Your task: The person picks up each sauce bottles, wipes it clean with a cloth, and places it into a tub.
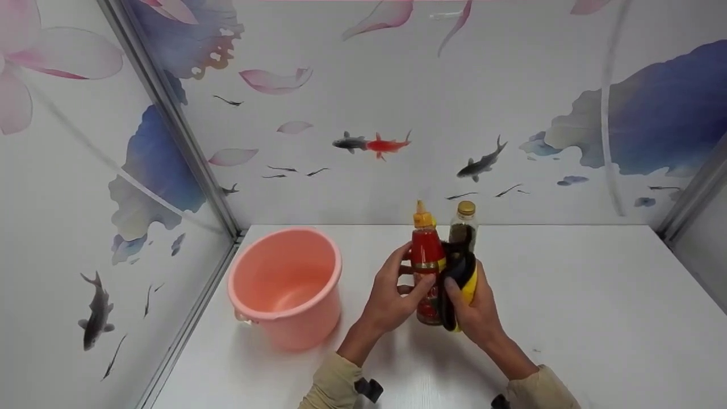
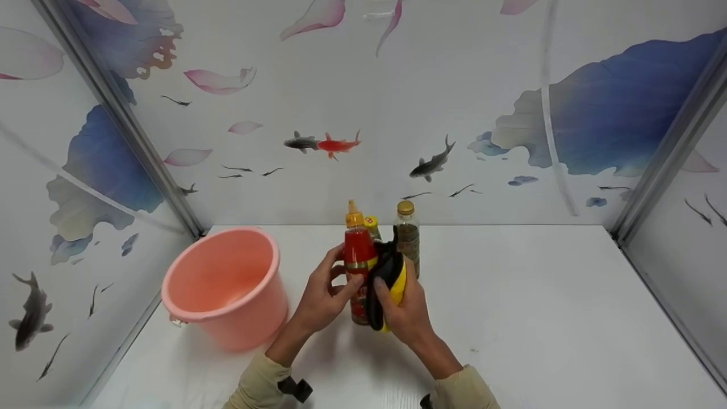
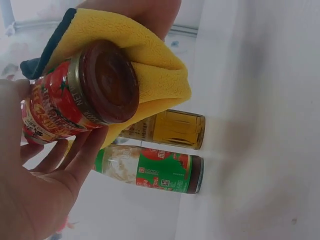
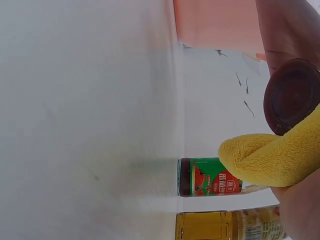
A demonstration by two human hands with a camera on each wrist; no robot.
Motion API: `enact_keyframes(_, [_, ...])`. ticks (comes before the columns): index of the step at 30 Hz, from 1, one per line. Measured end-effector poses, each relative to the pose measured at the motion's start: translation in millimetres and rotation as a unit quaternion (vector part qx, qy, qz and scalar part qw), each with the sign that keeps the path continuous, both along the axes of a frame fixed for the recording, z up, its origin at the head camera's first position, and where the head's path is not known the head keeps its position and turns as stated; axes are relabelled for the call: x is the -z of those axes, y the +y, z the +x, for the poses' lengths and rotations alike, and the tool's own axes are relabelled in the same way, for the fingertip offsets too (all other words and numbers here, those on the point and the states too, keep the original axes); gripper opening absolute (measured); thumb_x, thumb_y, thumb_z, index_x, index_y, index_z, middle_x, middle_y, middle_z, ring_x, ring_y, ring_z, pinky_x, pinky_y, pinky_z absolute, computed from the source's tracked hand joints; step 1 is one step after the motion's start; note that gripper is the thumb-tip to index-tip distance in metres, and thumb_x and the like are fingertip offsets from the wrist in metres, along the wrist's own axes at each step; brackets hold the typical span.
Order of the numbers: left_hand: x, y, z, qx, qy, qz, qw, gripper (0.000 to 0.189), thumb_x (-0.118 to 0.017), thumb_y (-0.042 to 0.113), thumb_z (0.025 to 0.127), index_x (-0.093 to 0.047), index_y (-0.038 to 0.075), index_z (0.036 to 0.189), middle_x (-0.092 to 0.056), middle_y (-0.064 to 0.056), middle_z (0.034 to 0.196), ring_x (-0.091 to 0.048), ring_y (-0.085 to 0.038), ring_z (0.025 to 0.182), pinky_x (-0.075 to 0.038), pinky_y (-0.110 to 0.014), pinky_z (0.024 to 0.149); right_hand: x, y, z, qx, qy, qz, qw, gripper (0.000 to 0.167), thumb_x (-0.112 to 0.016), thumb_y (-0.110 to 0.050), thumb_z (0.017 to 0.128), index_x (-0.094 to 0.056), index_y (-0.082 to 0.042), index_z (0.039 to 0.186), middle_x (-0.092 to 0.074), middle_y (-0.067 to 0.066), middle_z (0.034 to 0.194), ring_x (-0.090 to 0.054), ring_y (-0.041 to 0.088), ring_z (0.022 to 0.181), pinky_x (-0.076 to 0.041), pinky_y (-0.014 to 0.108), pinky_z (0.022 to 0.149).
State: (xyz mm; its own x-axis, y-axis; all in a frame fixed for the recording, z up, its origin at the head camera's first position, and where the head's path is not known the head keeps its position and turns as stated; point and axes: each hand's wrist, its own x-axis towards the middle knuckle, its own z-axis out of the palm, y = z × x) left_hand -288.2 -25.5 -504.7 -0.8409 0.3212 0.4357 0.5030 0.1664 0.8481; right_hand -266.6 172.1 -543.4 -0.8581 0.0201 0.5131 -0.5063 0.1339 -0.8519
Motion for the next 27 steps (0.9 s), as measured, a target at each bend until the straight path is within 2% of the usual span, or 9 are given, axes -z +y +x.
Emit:
enact_keyframes(4, [-1.3,-0.8,1.4,0.007,-0.001,-0.019,0.9998,0.07,-0.073,0.045,0.103,-0.041,0.031,0.163,-0.065,0.004,0.146,-0.072,-0.013,0.113,-0.066,-0.027,0.071,-2.5,1.6,0.1,0.002,0.004,-0.002,1.0,0.052,-0.063,-0.007,0.108,-0.043,-0.011,0.156,-0.065,0.005,0.129,-0.068,0.021,0.104,-0.062,0.026,0.093])
enact_keyframes(7, [-1.6,-1.6,1.6,0.02,-0.004,-0.035,0.9992,0.07,-0.074,0.044,0.102,-0.042,0.03,0.163,-0.067,0.003,0.143,-0.072,-0.012,0.113,-0.066,-0.026,0.071,-3.8,3.8,-0.1,0.002,0.01,0.002,0.9999,0.05,-0.061,-0.007,0.109,-0.042,-0.009,0.155,-0.063,0.006,0.128,-0.067,0.019,0.103,-0.062,0.025,0.093])
enact_keyframes(9, [-1.4,-1.8,1.4,0.033,-0.007,-0.044,0.9985,0.07,-0.074,0.044,0.102,-0.042,0.029,0.163,-0.067,0.004,0.143,-0.071,-0.011,0.115,-0.066,-0.026,0.077,-5.0,5.0,-0.3,0.003,0.015,0.0,0.9999,0.049,-0.06,-0.006,0.109,-0.042,-0.008,0.155,-0.063,0.006,0.127,-0.067,0.019,0.103,-0.062,0.025,0.092])
enact_keyframes(13, [-0.2,-2.3,0.2,0.061,-0.002,-0.061,0.9962,0.068,-0.073,0.043,0.103,-0.044,0.027,0.162,-0.067,0.005,0.146,-0.068,-0.008,0.122,-0.062,-0.028,0.097,-6.8,6.2,-0.9,0.019,0.018,-0.008,0.9996,0.048,-0.06,-0.006,0.109,-0.044,-0.01,0.154,-0.063,0.006,0.125,-0.066,0.021,0.101,-0.063,0.025,0.089])
enact_keyframes(17, [3.0,-2.0,-0.9,0.084,0.009,-0.081,0.9931,0.068,-0.071,0.043,0.104,-0.044,0.027,0.164,-0.066,0.007,0.147,-0.066,-0.007,0.126,-0.059,-0.031,0.106,-9.2,6.7,-0.7,0.043,0.013,-0.012,0.9989,0.046,-0.061,-0.008,0.109,-0.045,-0.011,0.153,-0.063,0.004,0.122,-0.066,0.022,0.099,-0.062,0.025,0.087])
enact_keyframes(19, [4.7,-1.3,-0.5,0.089,0.015,-0.098,0.9911,0.07,-0.07,0.045,0.104,-0.041,0.031,0.166,-0.065,0.007,0.148,-0.065,-0.007,0.127,-0.059,-0.029,0.106,-9.6,7.4,-0.9,0.052,0.012,-0.014,0.9985,0.047,-0.061,-0.008,0.109,-0.045,-0.011,0.154,-0.062,0.003,0.121,-0.065,0.022,0.1,-0.062,0.024,0.087])
enact_keyframes(22, [6.6,-0.1,0.5,0.091,0.015,-0.117,0.9887,0.076,-0.071,0.048,0.103,-0.035,0.037,0.168,-0.061,0.005,0.15,-0.064,-0.007,0.124,-0.062,-0.026,0.098,-10.0,8.3,-1.2,0.056,0.014,-0.02,0.9982,0.047,-0.061,-0.008,0.109,-0.046,-0.012,0.154,-0.061,0.003,0.121,-0.064,0.021,0.101,-0.061,0.023,0.088])
enact_keyframes(27, [7.2,0.7,0.3,0.092,0.011,-0.118,0.9888,0.086,-0.077,0.05,0.099,-0.028,0.042,0.17,-0.06,0.004,0.149,-0.066,-0.006,0.118,-0.064,-0.023,0.086,-10.5,8.6,-1.9,0.053,0.009,-0.029,0.9982,0.047,-0.061,-0.009,0.11,-0.046,-0.012,0.154,-0.061,0.004,0.121,-0.064,0.022,0.102,-0.061,0.024,0.089])
